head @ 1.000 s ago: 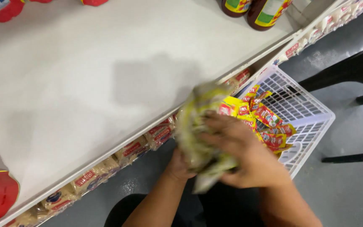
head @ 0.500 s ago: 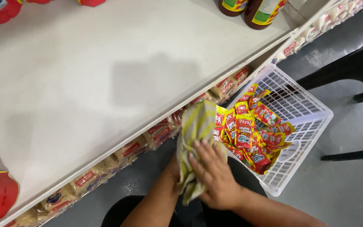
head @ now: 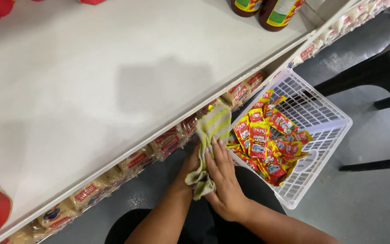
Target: The recorder is wiping individual ketchup pouches with a cloth and organizing them on the grocery store shelf.
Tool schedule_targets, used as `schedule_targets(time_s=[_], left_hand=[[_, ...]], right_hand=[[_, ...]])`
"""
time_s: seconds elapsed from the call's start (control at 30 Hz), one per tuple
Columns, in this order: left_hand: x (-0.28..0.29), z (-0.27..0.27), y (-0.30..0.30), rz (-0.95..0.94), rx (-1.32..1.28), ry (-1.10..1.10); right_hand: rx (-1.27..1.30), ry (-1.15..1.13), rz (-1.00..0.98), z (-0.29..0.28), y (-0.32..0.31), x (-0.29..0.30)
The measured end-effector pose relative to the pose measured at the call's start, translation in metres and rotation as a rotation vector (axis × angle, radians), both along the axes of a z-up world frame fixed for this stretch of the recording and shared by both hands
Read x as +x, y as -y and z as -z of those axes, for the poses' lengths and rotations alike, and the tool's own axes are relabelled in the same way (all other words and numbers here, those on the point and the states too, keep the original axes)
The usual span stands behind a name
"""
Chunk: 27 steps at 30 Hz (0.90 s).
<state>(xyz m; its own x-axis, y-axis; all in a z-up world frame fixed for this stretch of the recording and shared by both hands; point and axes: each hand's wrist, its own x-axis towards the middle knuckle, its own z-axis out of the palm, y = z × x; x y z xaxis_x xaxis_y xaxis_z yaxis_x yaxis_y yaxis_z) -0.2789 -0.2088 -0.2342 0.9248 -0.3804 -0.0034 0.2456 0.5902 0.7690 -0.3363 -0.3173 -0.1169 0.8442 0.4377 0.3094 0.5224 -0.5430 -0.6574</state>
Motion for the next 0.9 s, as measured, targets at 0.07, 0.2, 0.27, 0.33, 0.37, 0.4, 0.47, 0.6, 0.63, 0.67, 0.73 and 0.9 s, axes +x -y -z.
schedule_targets(time_s=[0.07, 0.2, 0.27, 0.33, 0.37, 0.4, 0.47, 0.6, 0.63, 0.67, 0.73, 0.9], left_hand=[[0.0, 0.005, -0.008, -0.01, 0.055, 0.074], [0.001, -0.064, 0.02, -0.147, 0.56, 0.692], [-0.016, -0.074, 0.023, -0.246, 0.785, 0.816], [-0.023, -0.075, 0.024, -0.349, 1.009, 0.928], [-0.02, -0.072, 0.024, -0.358, 0.978, 0.922], [-0.015, -0.069, 0.024, -0.372, 0.949, 0.921], [-0.008, -0.073, 0.023, -0.465, 0.825, 0.779], [-0.012, -0.07, 0.019, -0.16, 0.268, 0.078], [-0.012, -0.066, 0.022, -0.158, 0.268, 0.079], [-0.013, -0.061, 0.025, -0.039, 0.094, -0.079], [-0.017, -0.039, 0.033, 0.079, -0.08, -0.233], [-0.022, -0.052, 0.031, 0.153, -0.218, -0.283]], right_hand=[[0.147, -0.015, 0.031, 0.018, 0.007, 0.015], [0.154, -0.399, 0.363, 0.065, 0.053, 0.036], [0.687, -0.506, 0.48, 0.067, 0.058, 0.041], [1.22, -0.599, 0.582, 0.072, 0.071, 0.044], [1.206, -0.576, 0.561, 0.077, 0.082, 0.045], [1.193, -0.55, 0.534, 0.081, 0.093, 0.048], [1.228, -0.5, 0.642, 0.035, 0.075, 0.052], [1.373, -0.413, 0.783, 0.034, 0.076, 0.056], [1.373, -0.411, 0.785, 0.033, 0.07, 0.057], [1.305, -0.362, 0.828, 0.033, 0.065, 0.057], [1.237, -0.312, 0.868, 0.026, 0.059, 0.06], [0.648, 0.203, 0.586, 0.061, 0.079, 0.052]])
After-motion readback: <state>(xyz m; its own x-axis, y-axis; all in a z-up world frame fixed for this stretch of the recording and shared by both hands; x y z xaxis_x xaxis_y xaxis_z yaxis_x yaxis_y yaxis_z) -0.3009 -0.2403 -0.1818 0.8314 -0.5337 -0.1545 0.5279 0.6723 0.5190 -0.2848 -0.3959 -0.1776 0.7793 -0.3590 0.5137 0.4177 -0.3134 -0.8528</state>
